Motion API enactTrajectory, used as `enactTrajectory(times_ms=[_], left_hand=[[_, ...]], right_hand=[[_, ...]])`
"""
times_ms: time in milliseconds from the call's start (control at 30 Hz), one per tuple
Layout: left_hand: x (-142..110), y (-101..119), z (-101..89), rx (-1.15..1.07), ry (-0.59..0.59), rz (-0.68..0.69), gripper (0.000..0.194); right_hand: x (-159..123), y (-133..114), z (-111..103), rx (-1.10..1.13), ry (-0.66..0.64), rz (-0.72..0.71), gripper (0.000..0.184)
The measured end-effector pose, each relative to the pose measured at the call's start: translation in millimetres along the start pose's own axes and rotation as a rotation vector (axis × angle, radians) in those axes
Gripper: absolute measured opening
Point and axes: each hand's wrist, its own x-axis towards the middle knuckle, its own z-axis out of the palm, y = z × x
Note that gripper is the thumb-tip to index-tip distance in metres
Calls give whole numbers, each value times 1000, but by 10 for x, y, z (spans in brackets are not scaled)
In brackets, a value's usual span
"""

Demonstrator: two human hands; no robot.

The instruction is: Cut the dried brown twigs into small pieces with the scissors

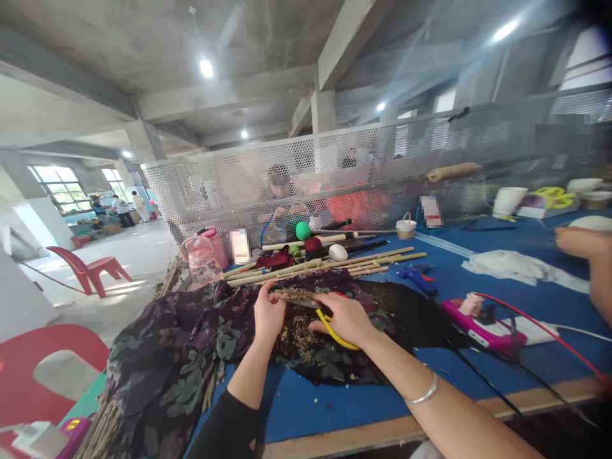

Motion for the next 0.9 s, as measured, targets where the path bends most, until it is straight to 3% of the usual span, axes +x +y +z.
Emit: enactTrajectory(times_ms=[167, 300, 433, 600, 700, 800, 900], left_hand=[[22, 14, -24, 184, 84, 65, 32], [4, 82, -46, 339, 76, 153, 26], [-18, 116, -65, 453, 62, 257, 23], [-25, 82, -39, 425, 45, 272, 28], [-25, 85, -33, 356, 176, 328, 38], [-36, 99, -41, 341, 330, 472, 45], [-43, 78, -42, 408, 326, 573, 45]], right_hand=[[23, 13, 33, -65, 100, -7, 53], [44, 76, 62, -65, 153, 8, 52], [48, 133, 49, -6, 129, 10, 51], [49, 143, 28, 35, 121, -26, 50], [57, 146, 32, -19, 171, -10, 46], [67, 125, 14, -149, 188, 46, 41], [73, 53, -40, -287, 218, 57, 46]])
